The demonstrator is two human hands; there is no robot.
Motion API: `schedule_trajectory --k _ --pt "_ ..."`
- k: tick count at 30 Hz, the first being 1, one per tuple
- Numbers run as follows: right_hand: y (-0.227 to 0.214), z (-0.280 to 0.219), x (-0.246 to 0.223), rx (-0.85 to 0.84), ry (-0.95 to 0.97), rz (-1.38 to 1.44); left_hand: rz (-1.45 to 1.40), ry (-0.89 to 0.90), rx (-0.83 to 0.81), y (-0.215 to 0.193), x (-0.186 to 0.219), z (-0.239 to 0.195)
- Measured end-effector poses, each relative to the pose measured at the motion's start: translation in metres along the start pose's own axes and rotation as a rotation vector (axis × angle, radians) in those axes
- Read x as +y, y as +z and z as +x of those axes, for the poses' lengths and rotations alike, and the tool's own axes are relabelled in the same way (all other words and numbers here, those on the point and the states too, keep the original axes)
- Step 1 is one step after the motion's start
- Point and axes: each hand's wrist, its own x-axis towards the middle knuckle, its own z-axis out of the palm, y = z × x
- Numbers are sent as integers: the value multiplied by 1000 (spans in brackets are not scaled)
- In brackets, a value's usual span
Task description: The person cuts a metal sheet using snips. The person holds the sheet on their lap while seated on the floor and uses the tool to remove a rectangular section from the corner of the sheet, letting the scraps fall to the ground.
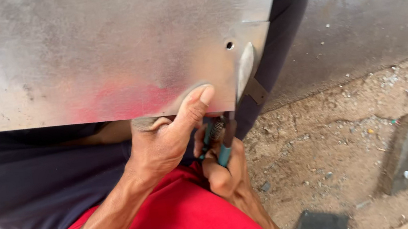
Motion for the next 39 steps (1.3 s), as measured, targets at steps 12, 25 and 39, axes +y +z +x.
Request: schedule_trajectory --k 12,25,39 --pt "0 13 13 -50 -266 379 137 140 10 0 1 6" --pt "-58 -53 90 193 356 -254 1475 681 -491 -13 0 86" --pt "-61 -55 91 170 234 25 736 767 -221 -58 10 19"
